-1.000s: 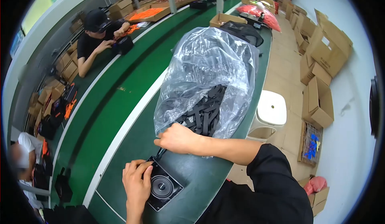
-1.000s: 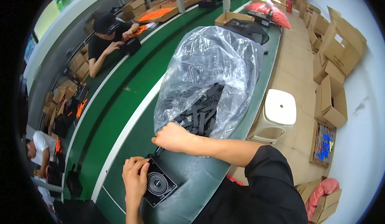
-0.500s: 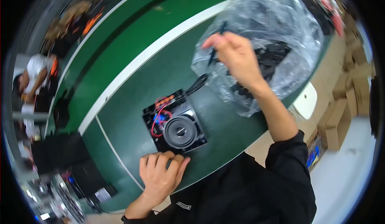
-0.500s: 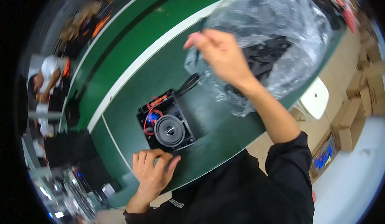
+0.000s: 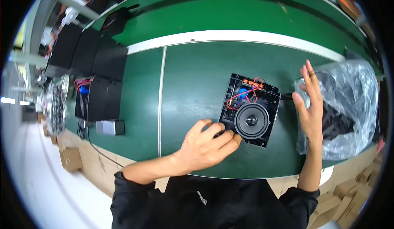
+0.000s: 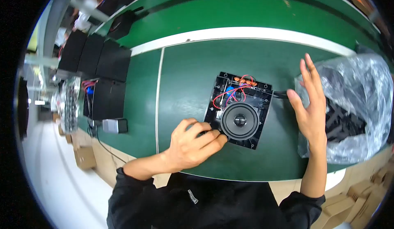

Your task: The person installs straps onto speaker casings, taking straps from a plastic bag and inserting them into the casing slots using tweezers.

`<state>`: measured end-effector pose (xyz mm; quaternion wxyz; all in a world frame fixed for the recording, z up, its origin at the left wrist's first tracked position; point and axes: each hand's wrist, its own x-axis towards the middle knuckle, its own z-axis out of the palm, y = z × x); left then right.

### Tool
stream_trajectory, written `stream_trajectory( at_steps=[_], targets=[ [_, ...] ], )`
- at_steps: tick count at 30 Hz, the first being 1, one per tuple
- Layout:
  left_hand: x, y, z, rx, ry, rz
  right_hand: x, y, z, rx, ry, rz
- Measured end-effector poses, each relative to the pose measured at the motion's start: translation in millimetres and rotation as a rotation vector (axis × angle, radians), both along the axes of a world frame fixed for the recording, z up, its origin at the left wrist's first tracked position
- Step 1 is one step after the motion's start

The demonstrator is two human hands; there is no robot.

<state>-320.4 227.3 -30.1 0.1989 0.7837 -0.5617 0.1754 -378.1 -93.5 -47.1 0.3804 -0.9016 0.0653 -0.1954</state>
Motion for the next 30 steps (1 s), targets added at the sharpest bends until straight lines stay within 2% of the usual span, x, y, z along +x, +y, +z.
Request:
stream_trajectory(
  at_steps=[3,6,7,10,12,17,22,24,28,30],
  targets=[
    [25.1,16.4,3.2,0.0,-0.006,0.029,5.6,9.4,-9.7,-0.212,0.115,0.047],
    [57.6,28.8,4.9,-0.005,0.02,0.097,-3.0,14.0,2.5,-0.197,-0.011,0.052],
    [70.5,29.8,7.8,-0.017,0.012,0.131,-4.5,18.0,7.8,-0.278,-0.001,0.052],
    [113.4,28.9,11.1,-0.002,0.053,0.214,-2.4,23.7,-1.2,-0.265,0.208,0.114],
    [145.0,23.3,10.6,-0.082,0.081,0.238,-2.8,20.9,3.8,-0.281,0.063,0.105],
    [220.0,-2.4,16.0,-0.103,-0.017,0.29,-6.7,17.5,10.6,-0.157,-0.054,0.031],
    [294.3,-38.4,3.9,-0.129,-0.041,0.39,-1.9,15.3,-3.0,-0.143,-0.021,0.063],
    [325.7,-47.8,-7.1,-0.119,-0.083,0.419,-0.7,21.3,-0.8,-0.022,0.018,0.07],
    [361.4,-55.8,-22.7,-0.134,-0.082,0.482,-1.9,16.1,-9.7,0.005,-0.02,0.141],
    [363.0,-59.7,-26.2,-0.191,-0.207,0.453,-4.4,16.2,-3.7,0.029,-0.027,0.163]
  ],
)
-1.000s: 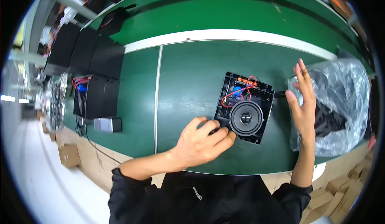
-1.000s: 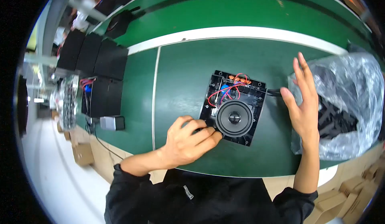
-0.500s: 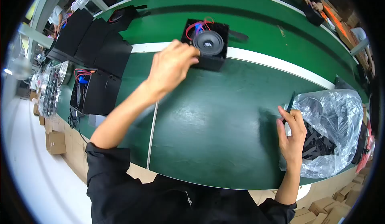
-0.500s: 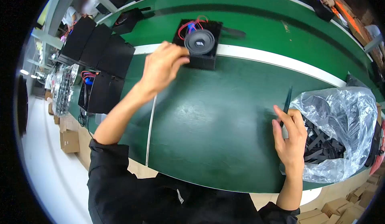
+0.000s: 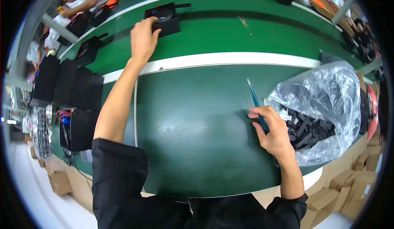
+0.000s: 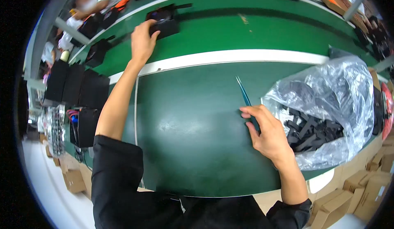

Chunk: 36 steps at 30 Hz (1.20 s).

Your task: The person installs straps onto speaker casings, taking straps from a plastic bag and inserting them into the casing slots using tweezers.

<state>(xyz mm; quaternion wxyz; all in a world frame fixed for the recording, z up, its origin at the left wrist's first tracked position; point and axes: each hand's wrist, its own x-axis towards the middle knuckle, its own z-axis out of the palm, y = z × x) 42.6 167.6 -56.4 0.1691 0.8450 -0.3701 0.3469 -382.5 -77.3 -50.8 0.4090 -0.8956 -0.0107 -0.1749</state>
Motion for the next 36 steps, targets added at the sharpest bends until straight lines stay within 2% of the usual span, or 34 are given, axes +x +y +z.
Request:
stream_trajectory(
  at_steps=[2,4,6,7,8,10,12,14,17,20,21,24,25,29,32,33,36],
  targets=[
    [-25.5,-12.2,0.6,-0.038,-0.212,-0.038,-0.4,-1.8,7.8,0.012,-0.004,-0.001],
    [-61.1,-24.9,-0.3,-0.016,-0.17,-0.227,-3.8,-11.1,6.2,-0.113,-0.185,0.035],
    [-102.8,-40.0,-7.6,-0.014,0.038,-0.447,-6.9,-12.1,5.0,0.077,-0.407,0.047],
    [-129.4,-41.5,-15.3,-0.027,0.31,-0.404,-8.2,-9.9,-2.8,0.13,-0.496,-0.019],
    [-151.3,-44.1,-22.1,-0.018,0.584,-0.347,-9.3,-7.7,-2.2,0.128,-0.452,-0.047],
    [-165.1,-54.5,-15.6,0.211,0.254,-0.65,-7.5,-7.0,1.7,0.138,-0.361,-0.085],
    [-172.4,-55.7,-16.2,0.134,0.39,-0.537,-0.7,-5.3,-16.9,0.003,-0.041,-0.147],
    [-166.8,-52.5,-23.2,0.066,0.554,-0.437,-5.2,-9.2,-20.4,-0.109,-0.025,-0.135],
    [-169.9,-53.8,-25.4,0.108,0.484,-0.472,-3.3,-3.8,-14.8,0.097,-0.187,-0.178],
    [-174.0,-57.2,-23.0,0.125,0.459,-0.465,-0.9,-3.4,-24.4,0.11,-0.271,-0.154],
    [-173.9,-57.5,-23.3,0.119,0.46,-0.47,-7.4,-10.6,-16.9,0.14,-0.221,-0.018],
    [-173.2,-56.9,-23.5,0.123,0.454,-0.47,-6.6,-10.1,3.7,-0.009,-0.307,0.008],
    [-174.4,-57.5,-23.6,0.13,0.444,-0.47,-8.5,-9.8,-2.7,0.012,-0.193,0.093],
    [-173.3,-57.0,-20.3,0.14,0.409,-0.466,-6.8,-9.9,0.7,-0.126,-0.05,0.11],
    [-173.2,-57.4,-20.3,0.124,0.408,-0.488,-6.1,-8.3,2.0,-0.101,-0.067,0.141],
    [-172.3,-57.7,-23.2,0.111,0.409,-0.491,-5.0,-5.4,1.9,-0.156,-0.144,0.081],
    [-172.1,-57.4,-20.2,0.133,0.403,-0.497,-1.1,-14.1,-11.4,-0.242,-0.053,0.123]
  ],
)
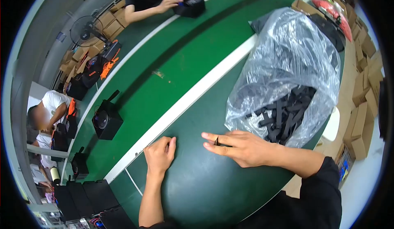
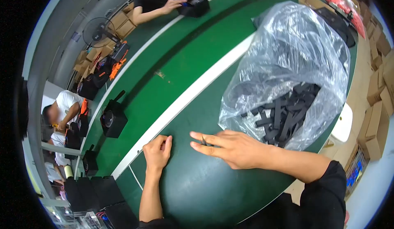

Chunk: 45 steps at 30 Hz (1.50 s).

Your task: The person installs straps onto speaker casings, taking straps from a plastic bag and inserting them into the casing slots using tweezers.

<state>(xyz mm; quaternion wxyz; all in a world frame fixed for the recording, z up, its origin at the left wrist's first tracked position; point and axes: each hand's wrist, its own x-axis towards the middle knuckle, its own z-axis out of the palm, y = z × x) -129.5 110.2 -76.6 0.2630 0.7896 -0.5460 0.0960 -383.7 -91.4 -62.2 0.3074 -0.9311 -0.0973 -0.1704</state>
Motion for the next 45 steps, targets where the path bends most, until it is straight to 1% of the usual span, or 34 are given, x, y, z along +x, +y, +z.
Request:
stream_trajectory(
  at_steps=[1,4,7,10,13,16,19,22,23,24,25,28,30,31,34,35,36,38,39,40,42,43,45],
  targets=[
    [0.4,-0.3,-0.7,-0.015,-0.002,-0.008,-0.9,-1.3,-1.4,0.026,0.012,-0.029],
    [-1.0,-0.6,-0.7,-0.028,0.006,-0.008,-5.4,1.2,0.0,-0.05,-0.194,-0.068],
    [1.0,-0.8,-1.3,-0.041,0.007,-0.023,2.7,6.1,3.1,-0.094,-0.345,-0.102],
    [2.3,0.1,-3.8,-0.042,0.003,-0.028,7.4,5.7,-0.8,-0.175,-0.245,-0.112],
    [1.5,0.4,-2.8,-0.035,0.013,-0.02,4.3,9.1,3.7,-0.134,-0.31,-0.12],
    [0.8,-0.4,-2.6,-0.037,0.037,-0.019,3.0,2.6,-6.7,-0.164,-0.228,-0.064],
    [2.3,-1.0,-0.2,-0.042,0.019,-0.031,-2.0,-2.4,-12.2,-0.234,-0.253,-0.102],
    [1.9,0.4,1.1,-0.024,0.013,-0.035,-2.7,-1.8,-11.6,0.15,-0.229,-0.128],
    [2.1,1.0,1.4,-0.017,0.013,-0.035,-3.8,-2.9,-7.4,0.153,-0.256,-0.142],
    [2.9,0.4,0.2,-0.011,0.013,-0.037,-2.8,-3.3,-8.0,0.18,-0.215,-0.133],
    [3.8,-1.5,-2.9,-0.062,0.018,-0.052,-2.7,-3.4,-8.3,0.206,-0.172,-0.124],
    [4.2,-0.6,-4.1,-0.043,0.014,-0.025,0.4,-2.4,-9.2,0.232,-0.07,-0.146],
    [8.2,2.2,-7.5,-0.034,0.022,-0.052,3.1,3.5,-13.2,0.236,0.006,-0.158],
    [9.4,3.8,-4.6,-0.026,-0.006,-0.036,1.4,5.6,-12.9,0.32,-0.001,-0.183],
    [5.5,2.3,-8.0,-0.019,0.038,-0.001,-0.5,13.0,2.1,0.332,-0.005,-0.268],
    [9.1,1.9,-11.5,-0.03,0.041,-0.027,-2.3,12.8,-0.5,0.408,0.029,-0.248],
    [8.9,1.9,-8.9,-0.031,0.044,-0.024,-5.7,6.4,-10.0,0.393,0.002,-0.197],
    [8.8,2.6,-11.4,-0.069,0.028,-0.045,1.5,6.4,-10.4,0.352,-0.169,-0.16],
    [9.8,4.2,-11.9,-0.057,0.01,-0.048,4.2,6.7,-8.2,0.354,-0.051,-0.107],
    [10.4,6.0,-12.8,-0.045,-0.007,-0.052,4.8,7.4,4.0,0.189,-0.14,-0.132],
    [10.7,7.3,-16.1,-0.043,-0.019,-0.046,0.1,10.3,4.0,0.058,-0.078,-0.184],
    [10.2,7.4,-18.1,-0.044,-0.012,-0.054,0.4,11.1,6.0,-0.1,-0.022,-0.196],
    [13.2,6.2,-24.8,-0.036,0.009,-0.049,9.7,20.9,-0.3,-0.319,-0.004,-0.199]
  ],
)
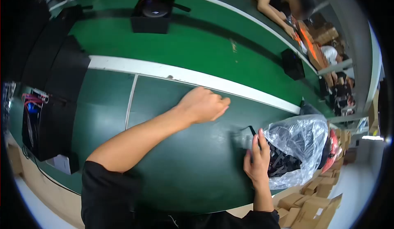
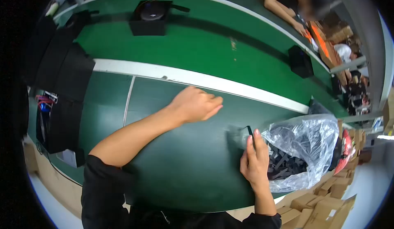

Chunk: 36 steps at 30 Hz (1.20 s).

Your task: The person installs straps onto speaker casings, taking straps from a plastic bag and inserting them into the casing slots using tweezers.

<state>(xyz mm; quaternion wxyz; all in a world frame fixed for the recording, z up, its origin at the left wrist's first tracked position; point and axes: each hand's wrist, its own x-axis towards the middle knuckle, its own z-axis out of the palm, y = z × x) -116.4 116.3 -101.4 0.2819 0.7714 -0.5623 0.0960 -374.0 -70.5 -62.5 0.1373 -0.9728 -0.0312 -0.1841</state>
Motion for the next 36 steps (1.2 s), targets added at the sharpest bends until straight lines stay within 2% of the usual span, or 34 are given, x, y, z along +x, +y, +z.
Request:
stream_trajectory(
  at_steps=[1,3,6,8,9,11,13,16,19,20,23,25,27,30,32,36],
  targets=[
    [-1.5,-2.6,-2.3,0.005,0.02,-0.01,-0.9,4.2,-4.2,-0.108,0.025,-0.015],
    [0.0,-6.2,-6.3,-0.023,-0.008,-0.014,-2.2,4.8,-4.4,-0.126,-0.021,0.053],
    [-6.2,2.0,-9.7,0.006,0.004,-0.009,13.1,27.9,2.4,-0.048,0.112,0.031],
    [0.0,1.1,-5.0,0.039,-0.031,-0.007,18.9,32.1,10.1,0.097,0.0,-0.027],
    [2.5,-11.9,2.9,-0.024,0.019,-0.044,14.5,39.0,18.8,0.173,-0.078,-0.069],
    [3.5,-3.1,0.6,-0.035,0.169,-0.048,25.5,55.5,24.6,0.149,0.047,-0.04],
    [5.9,0.0,-0.7,-0.006,0.154,-0.059,30.9,66.8,14.4,0.155,0.066,-0.066],
    [8.0,1.0,0.6,0.032,0.161,-0.086,29.0,80.7,24.1,0.324,-0.173,-0.205],
    [7.1,-0.8,0.1,0.037,0.186,-0.096,27.4,92.9,20.3,0.205,-0.228,-0.269],
    [6.5,-0.4,-2.0,0.014,0.192,-0.093,28.3,97.4,20.4,0.084,-0.096,-0.271],
    [10.6,0.2,-3.0,0.0,0.162,-0.097,22.4,102.3,3.7,0.077,0.032,-0.363],
    [5.8,2.3,-2.5,0.034,0.12,-0.096,26.3,116.6,16.7,0.176,-0.186,-0.459],
    [3.0,0.8,-0.3,0.005,0.117,-0.09,24.7,120.8,23.4,0.088,-0.314,-0.497],
    [5.2,-3.2,3.4,-0.055,0.079,-0.089,34.7,117.1,25.0,0.064,0.006,-0.485],
    [5.5,-2.1,14.4,0.017,0.072,-0.098,36.3,110.4,2.0,-0.02,-0.075,-0.403],
    [1.5,-3.3,17.3,-0.022,0.044,-0.094,34.4,111.7,-11.8,0.071,-0.163,-0.451]
  ],
)
